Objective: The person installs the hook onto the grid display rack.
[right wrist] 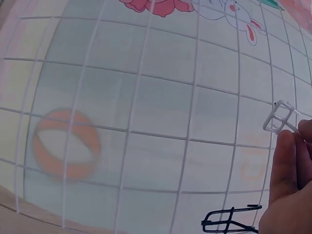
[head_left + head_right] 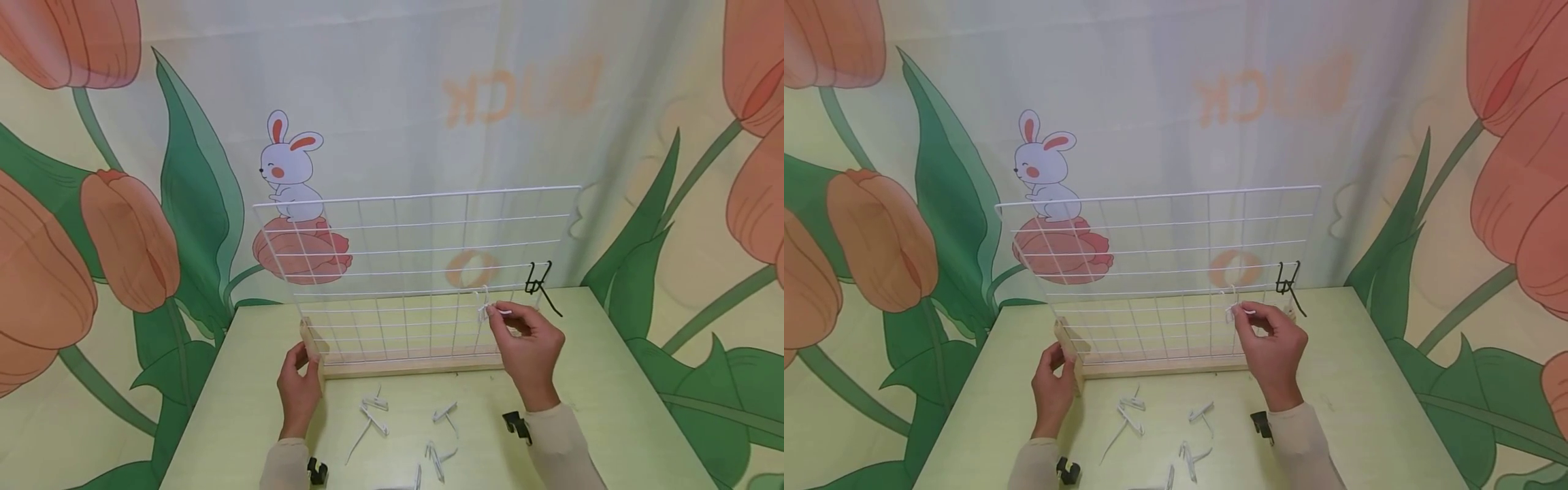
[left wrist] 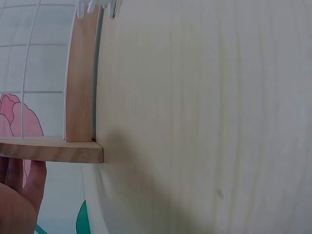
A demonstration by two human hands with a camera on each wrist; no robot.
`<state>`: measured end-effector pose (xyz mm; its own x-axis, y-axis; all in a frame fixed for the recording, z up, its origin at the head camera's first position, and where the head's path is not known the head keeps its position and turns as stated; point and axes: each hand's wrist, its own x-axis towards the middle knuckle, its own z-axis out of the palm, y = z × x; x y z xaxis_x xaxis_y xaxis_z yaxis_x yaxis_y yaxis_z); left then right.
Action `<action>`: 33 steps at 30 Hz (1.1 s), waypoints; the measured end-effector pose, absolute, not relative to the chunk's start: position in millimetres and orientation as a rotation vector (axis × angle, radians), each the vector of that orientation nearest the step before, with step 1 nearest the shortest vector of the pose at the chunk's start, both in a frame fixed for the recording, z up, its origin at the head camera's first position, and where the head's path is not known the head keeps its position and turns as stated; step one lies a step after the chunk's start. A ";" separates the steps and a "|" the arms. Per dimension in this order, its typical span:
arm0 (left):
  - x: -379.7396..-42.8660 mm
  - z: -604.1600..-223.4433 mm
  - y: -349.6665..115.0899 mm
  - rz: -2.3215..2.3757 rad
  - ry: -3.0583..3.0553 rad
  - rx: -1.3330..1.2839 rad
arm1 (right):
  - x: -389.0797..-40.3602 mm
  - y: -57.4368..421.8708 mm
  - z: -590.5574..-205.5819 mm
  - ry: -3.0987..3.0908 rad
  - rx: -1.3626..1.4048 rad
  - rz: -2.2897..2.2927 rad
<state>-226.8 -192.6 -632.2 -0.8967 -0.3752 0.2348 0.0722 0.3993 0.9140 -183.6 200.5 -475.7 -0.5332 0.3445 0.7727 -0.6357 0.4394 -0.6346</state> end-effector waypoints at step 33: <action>-225.8 -631.4 -192.9 -1.519 -2.259 0.238 | -219.1 188.6 -453.6 -1.725 0.283 0.818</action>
